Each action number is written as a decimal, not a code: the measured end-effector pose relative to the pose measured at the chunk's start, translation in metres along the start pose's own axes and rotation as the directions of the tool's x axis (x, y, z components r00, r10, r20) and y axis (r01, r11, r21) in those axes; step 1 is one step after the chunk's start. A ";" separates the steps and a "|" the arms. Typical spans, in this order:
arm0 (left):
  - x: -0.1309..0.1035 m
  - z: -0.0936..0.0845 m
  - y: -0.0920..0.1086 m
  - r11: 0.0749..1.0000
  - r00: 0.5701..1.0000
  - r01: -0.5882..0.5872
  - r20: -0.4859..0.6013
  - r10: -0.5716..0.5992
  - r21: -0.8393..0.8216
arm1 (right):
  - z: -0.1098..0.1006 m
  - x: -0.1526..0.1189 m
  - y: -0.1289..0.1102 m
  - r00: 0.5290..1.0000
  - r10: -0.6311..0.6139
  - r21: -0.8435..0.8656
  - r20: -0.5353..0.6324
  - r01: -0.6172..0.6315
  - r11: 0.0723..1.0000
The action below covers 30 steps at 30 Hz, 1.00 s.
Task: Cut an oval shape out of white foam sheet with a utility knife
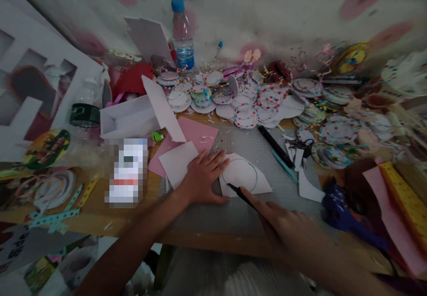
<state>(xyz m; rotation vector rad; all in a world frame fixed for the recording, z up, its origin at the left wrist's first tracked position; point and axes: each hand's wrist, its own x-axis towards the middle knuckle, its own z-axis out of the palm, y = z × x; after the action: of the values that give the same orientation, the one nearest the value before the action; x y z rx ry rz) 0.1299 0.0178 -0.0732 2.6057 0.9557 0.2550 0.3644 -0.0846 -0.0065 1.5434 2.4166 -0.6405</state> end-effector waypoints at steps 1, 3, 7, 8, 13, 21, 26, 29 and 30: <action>0.000 0.000 0.000 1.000 1.000 -0.001 -0.001 0.001 0.003 | 0.000 0.001 -0.003 0.999 0.019 -0.012 0.034 -0.018 1.000; 0.001 0.001 -0.001 1.000 1.000 -0.008 -0.002 0.008 0.014 | 0.001 0.001 -0.009 0.997 0.054 -0.040 0.057 -0.052 0.998; 0.001 0.001 -0.001 0.999 1.000 -0.003 0.005 0.003 0.034 | 0.002 0.000 -0.016 0.999 0.052 -0.118 0.016 -0.050 0.992; 0.001 0.001 -0.001 0.999 1.000 0.000 0.006 0.000 0.036 | 0.002 -0.001 -0.016 0.999 0.040 -0.138 0.008 -0.039 0.990; 0.001 0.000 -0.002 1.000 1.000 0.006 0.010 -0.006 0.023 | -0.001 -0.005 -0.008 1.000 -0.027 -0.230 0.005 0.028 0.973; 0.004 -0.004 -0.003 0.998 0.999 -0.031 0.014 0.030 0.046 | -0.003 -0.010 0.002 0.997 -0.075 -0.215 -0.020 0.069 0.974; 0.015 -0.015 -0.013 0.981 0.983 -0.177 0.054 0.173 0.078 | 0.006 -0.009 -0.018 1.000 0.022 -0.104 -0.009 -0.023 0.994; 0.017 -0.016 -0.019 0.983 0.984 -0.174 0.041 0.172 0.051 | 0.013 -0.009 -0.026 0.998 0.058 -0.059 -0.029 -0.059 0.996; 0.017 -0.016 -0.020 0.985 0.986 -0.165 0.035 0.163 0.043 | 0.015 -0.010 -0.027 0.997 0.061 -0.053 -0.036 -0.063 0.997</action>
<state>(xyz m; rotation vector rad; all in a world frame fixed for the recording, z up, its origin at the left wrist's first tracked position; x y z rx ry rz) 0.1267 0.0471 -0.0653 2.7257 0.7455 0.2361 0.3439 -0.1092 -0.0088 1.6137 2.3795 -0.5362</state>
